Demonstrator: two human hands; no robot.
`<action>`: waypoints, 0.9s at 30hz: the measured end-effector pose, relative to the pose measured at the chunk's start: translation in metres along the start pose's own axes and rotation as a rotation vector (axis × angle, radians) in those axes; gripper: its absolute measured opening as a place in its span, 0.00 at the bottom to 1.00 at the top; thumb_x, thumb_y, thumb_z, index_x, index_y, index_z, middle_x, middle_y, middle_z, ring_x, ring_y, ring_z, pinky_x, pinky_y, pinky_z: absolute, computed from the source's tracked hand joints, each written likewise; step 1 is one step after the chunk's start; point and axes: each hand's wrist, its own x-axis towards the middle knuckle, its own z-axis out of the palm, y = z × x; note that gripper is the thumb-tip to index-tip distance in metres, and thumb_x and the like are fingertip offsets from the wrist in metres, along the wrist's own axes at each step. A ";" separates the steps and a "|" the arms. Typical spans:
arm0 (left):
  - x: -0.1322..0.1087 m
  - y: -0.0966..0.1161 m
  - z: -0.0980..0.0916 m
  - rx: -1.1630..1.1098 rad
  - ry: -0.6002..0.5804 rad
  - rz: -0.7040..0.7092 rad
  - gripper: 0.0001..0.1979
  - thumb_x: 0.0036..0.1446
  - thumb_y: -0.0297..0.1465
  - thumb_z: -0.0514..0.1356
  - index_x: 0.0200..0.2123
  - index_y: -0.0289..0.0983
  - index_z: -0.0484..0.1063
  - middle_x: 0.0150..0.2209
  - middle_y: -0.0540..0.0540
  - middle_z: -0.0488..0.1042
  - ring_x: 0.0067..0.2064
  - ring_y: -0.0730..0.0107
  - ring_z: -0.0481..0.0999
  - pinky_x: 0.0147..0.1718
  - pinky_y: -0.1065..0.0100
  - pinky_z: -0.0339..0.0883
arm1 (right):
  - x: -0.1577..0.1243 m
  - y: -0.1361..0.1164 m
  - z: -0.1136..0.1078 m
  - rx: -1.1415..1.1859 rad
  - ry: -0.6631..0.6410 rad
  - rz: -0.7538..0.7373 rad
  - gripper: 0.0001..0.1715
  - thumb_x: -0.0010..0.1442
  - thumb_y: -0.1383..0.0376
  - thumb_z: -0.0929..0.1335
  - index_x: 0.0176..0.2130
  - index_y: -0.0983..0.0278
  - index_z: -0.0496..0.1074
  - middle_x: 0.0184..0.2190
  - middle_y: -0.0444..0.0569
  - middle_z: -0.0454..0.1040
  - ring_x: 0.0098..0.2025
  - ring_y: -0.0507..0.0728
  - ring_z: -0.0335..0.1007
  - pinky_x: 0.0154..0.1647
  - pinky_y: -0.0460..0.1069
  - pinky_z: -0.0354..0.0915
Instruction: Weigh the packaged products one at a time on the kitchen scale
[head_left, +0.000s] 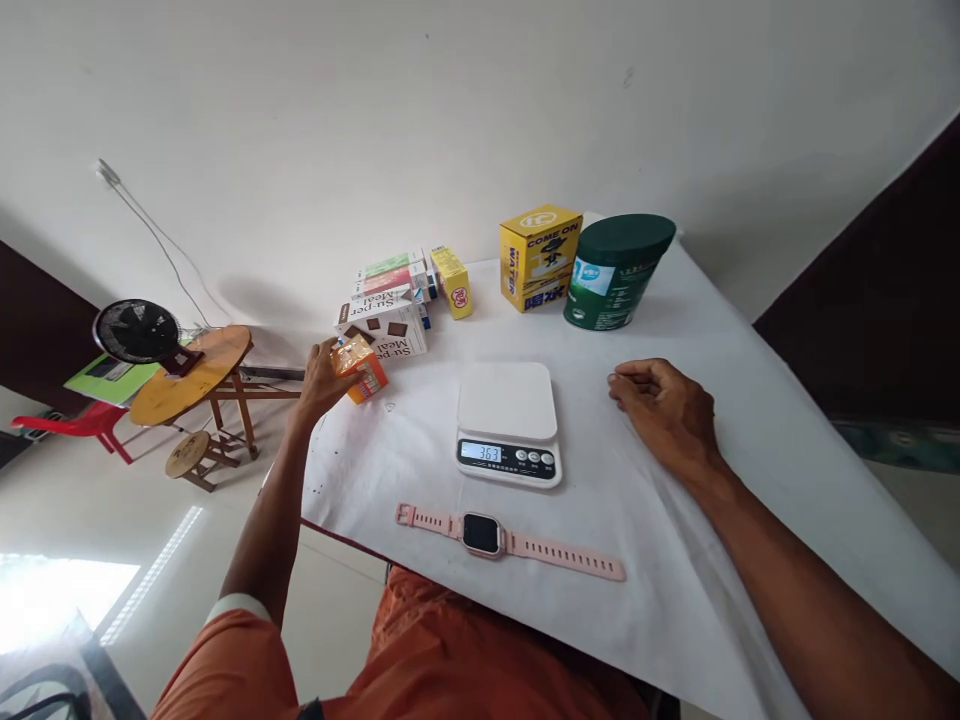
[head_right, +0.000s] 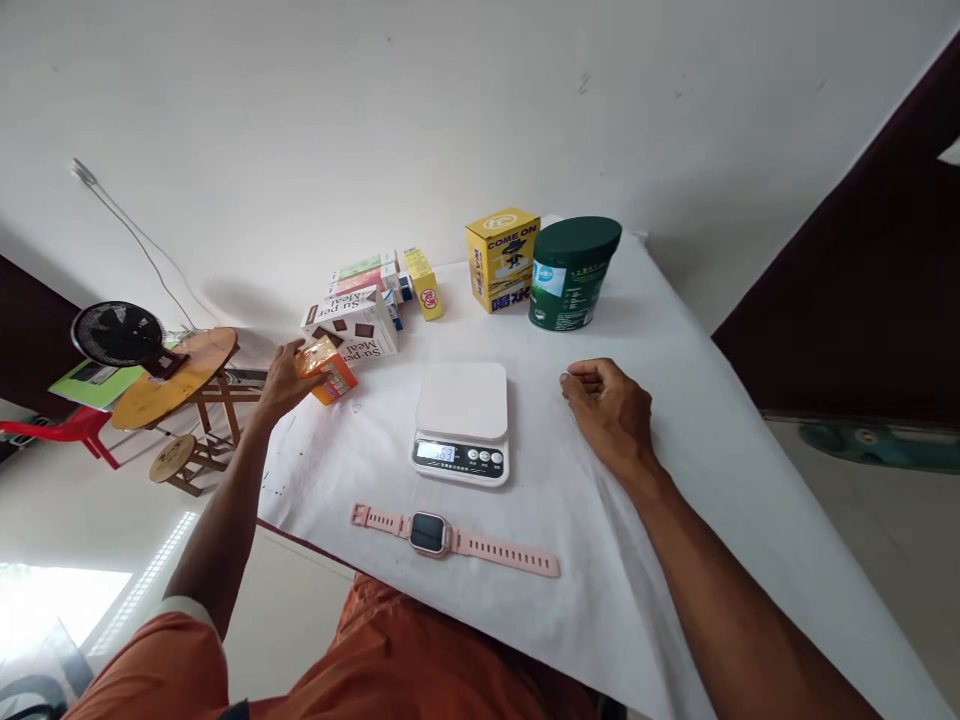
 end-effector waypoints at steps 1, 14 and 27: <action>-0.003 0.001 0.001 -0.009 0.016 -0.005 0.36 0.46 0.40 0.74 0.58 0.38 0.70 0.51 0.40 0.73 0.54 0.49 0.75 0.58 0.50 0.68 | 0.000 0.000 0.000 0.003 0.001 0.001 0.11 0.57 0.56 0.69 0.39 0.58 0.72 0.35 0.50 0.80 0.36 0.61 0.77 0.44 0.60 0.76; -0.047 0.109 -0.007 -0.291 0.067 0.208 0.27 0.44 0.44 0.76 0.46 0.42 0.77 0.43 0.48 0.73 0.43 0.60 0.76 0.43 0.59 0.74 | 0.008 0.003 -0.001 0.049 0.014 -0.071 0.08 0.58 0.62 0.68 0.38 0.62 0.73 0.34 0.50 0.80 0.36 0.58 0.76 0.45 0.56 0.74; -0.038 0.192 0.047 -0.356 -0.129 0.508 0.29 0.45 0.43 0.78 0.48 0.42 0.76 0.44 0.46 0.73 0.45 0.59 0.76 0.44 0.58 0.75 | 0.013 0.005 -0.003 0.060 0.031 -0.115 0.04 0.58 0.64 0.68 0.36 0.61 0.73 0.34 0.48 0.80 0.36 0.56 0.75 0.44 0.54 0.73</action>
